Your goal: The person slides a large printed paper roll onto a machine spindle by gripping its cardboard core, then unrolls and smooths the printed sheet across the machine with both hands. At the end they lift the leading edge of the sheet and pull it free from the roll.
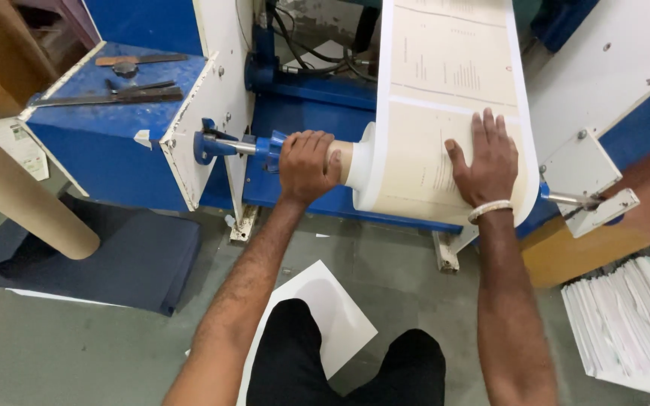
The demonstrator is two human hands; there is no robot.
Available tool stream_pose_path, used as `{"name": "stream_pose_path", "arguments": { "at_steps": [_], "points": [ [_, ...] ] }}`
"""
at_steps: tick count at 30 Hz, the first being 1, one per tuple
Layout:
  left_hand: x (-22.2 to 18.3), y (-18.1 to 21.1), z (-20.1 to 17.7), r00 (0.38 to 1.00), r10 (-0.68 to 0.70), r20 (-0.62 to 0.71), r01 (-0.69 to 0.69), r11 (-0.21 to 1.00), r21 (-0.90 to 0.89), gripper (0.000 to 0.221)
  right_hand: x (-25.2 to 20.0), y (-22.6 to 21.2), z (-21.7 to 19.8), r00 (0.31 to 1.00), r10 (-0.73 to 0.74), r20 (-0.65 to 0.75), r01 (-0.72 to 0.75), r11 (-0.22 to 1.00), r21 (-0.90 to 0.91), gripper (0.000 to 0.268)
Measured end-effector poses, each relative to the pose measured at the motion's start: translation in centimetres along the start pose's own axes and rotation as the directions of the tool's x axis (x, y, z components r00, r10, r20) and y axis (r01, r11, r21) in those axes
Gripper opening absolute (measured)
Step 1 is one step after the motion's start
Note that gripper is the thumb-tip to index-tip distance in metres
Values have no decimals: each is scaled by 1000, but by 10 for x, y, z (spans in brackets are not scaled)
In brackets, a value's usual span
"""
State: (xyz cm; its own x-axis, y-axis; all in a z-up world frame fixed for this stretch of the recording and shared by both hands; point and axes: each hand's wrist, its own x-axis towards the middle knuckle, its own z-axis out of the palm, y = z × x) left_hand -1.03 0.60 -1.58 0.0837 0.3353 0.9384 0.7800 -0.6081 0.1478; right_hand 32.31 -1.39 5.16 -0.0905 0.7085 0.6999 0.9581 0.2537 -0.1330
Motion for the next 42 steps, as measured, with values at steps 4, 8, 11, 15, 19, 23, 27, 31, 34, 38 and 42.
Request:
{"name": "stream_pose_path", "arguments": {
  "at_steps": [4,8,11,15,19,23,27,31,34,38,42],
  "points": [
    [-10,3,3,1000,-1,18,1,1000,-2,34,-16,-1,0,997,55,51,-51,995,-86,74],
    [-20,5,6,999,-35,12,35,999,-17,37,-29,-9,0,999,39,-4,-39,996,-81,72],
    [-24,8,6,998,-62,12,62,998,-9,39,-37,-16,-4,999,23,-28,-25,996,-81,72],
    [-33,5,9,998,-49,37,48,999,16,42,-50,-15,4,997,42,-60,-48,995,-92,72],
    [-39,7,13,998,-40,56,38,998,40,44,-61,-14,8,991,34,-126,-50,991,-127,71],
    [-48,16,15,995,-76,65,70,994,78,45,-74,-22,5,988,30,-151,-50,991,-127,71],
    [-37,32,12,991,-121,59,116,990,80,46,-81,-15,13,979,23,-204,-38,997,-69,71],
    [-21,62,3,945,-326,32,325,945,38,38,-96,-7,23,973,-14,-229,-6,996,-85,76],
    [10,89,-2,929,-370,-7,366,922,-125,38,-99,-5,29,969,-10,-247,-6,998,-66,76],
    [36,122,6,973,-227,33,229,955,-190,45,-109,5,39,967,-47,-250,32,997,-66,78],
    [35,122,23,992,-92,90,107,979,-172,54,-122,9,49,953,-66,-295,45,996,-77,79]
  ]
}}
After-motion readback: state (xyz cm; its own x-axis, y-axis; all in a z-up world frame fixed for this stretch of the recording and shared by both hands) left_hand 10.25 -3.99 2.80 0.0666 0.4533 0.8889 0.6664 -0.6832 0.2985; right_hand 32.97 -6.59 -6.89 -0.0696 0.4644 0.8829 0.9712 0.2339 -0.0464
